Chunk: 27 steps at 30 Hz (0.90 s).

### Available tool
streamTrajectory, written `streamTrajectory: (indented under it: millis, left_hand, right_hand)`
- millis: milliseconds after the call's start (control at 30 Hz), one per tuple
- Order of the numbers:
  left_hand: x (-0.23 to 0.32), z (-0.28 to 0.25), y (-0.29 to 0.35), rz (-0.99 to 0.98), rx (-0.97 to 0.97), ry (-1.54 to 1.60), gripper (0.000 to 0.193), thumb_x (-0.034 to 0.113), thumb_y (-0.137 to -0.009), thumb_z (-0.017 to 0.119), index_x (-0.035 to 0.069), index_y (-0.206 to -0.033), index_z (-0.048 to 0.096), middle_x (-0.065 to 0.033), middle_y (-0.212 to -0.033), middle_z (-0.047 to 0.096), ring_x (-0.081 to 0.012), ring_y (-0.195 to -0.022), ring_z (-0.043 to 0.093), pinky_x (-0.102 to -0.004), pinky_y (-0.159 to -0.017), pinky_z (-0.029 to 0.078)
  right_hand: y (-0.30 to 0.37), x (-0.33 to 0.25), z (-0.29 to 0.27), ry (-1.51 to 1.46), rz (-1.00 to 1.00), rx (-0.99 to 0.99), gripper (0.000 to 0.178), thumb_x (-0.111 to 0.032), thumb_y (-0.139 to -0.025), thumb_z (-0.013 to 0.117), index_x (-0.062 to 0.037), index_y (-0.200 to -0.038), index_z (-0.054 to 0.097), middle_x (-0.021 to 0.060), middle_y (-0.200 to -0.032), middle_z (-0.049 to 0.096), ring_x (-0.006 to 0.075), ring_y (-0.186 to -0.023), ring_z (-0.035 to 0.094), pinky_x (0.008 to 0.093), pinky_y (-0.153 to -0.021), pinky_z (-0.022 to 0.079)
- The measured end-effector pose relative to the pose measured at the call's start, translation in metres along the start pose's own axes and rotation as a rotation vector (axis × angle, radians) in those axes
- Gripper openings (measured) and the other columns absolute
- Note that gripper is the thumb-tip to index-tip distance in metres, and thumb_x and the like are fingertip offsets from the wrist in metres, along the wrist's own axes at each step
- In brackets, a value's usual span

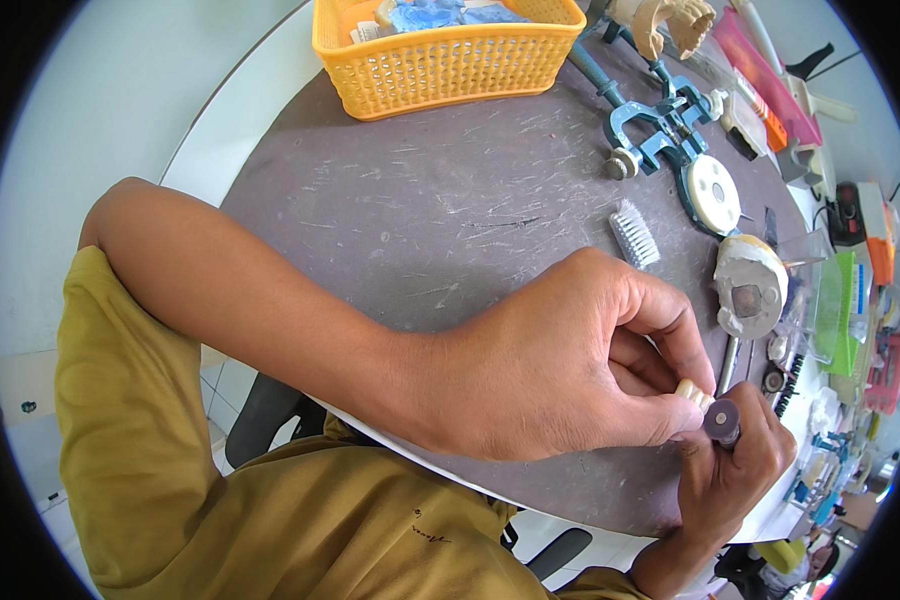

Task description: The person holds a dental bridge by hand and sands it using a rotary tool.

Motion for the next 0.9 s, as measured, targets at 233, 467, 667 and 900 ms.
streamTrajectory:
  millis: [233, 467, 667, 900]
  left_hand:
    - [0.0005, 0.0002, 0.0002, 0.004, 0.001, 0.007, 0.015, 0.004, -0.081, 0.069, -0.006, -0.088, 0.060, -0.0096, -0.086, 0.065, -0.0119, -0.082, 0.065, -0.0231, -0.076, 0.054]
    - [-0.0012, 0.0000, 0.0000, 0.021, -0.001, -0.007, 0.013, 0.003, -0.081, 0.068, -0.005, -0.088, 0.060, -0.0092, -0.085, 0.065, -0.0116, -0.082, 0.065, -0.0230, -0.076, 0.054]
    - [-0.0013, -0.0003, 0.0001, 0.035, -0.002, -0.019, 0.013, 0.003, -0.081, 0.068, -0.005, -0.087, 0.060, -0.0091, -0.085, 0.065, -0.0113, -0.081, 0.065, -0.0229, -0.076, 0.054]
    - [-0.0009, 0.0002, 0.0001, 0.039, 0.002, -0.020, 0.012, 0.002, -0.081, 0.068, -0.006, -0.087, 0.061, -0.0092, -0.084, 0.065, -0.0112, -0.081, 0.064, -0.0228, -0.075, 0.054]
  right_hand:
    - [-0.0001, 0.0008, 0.0003, 0.012, 0.011, 0.009, 0.062, -0.057, -0.067, 0.074, -0.0038, -0.058, 0.044, 0.0046, -0.049, 0.040, 0.0171, -0.040, 0.040, 0.0315, -0.039, 0.026]
    - [0.0007, 0.0012, -0.0003, 0.008, 0.007, -0.012, 0.061, -0.056, -0.066, 0.075, -0.0038, -0.058, 0.045, 0.0047, -0.050, 0.040, 0.0170, -0.040, 0.039, 0.0314, -0.039, 0.026]
    - [0.0003, 0.0009, 0.0003, -0.007, 0.001, -0.012, 0.060, -0.054, -0.067, 0.076, -0.0035, -0.058, 0.045, 0.0048, -0.050, 0.041, 0.0170, -0.040, 0.039, 0.0314, -0.039, 0.026]
    - [0.0005, 0.0009, 0.0000, -0.009, 0.008, 0.002, 0.059, -0.052, -0.067, 0.076, -0.0033, -0.058, 0.045, 0.0047, -0.050, 0.041, 0.0172, -0.040, 0.039, 0.0313, -0.039, 0.027]
Point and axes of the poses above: each hand's wrist, its own y-axis away from the middle knuckle, its own z-axis out of the palm, x = y × z, the point moved 2 cm from there along -y, towards the middle knuckle
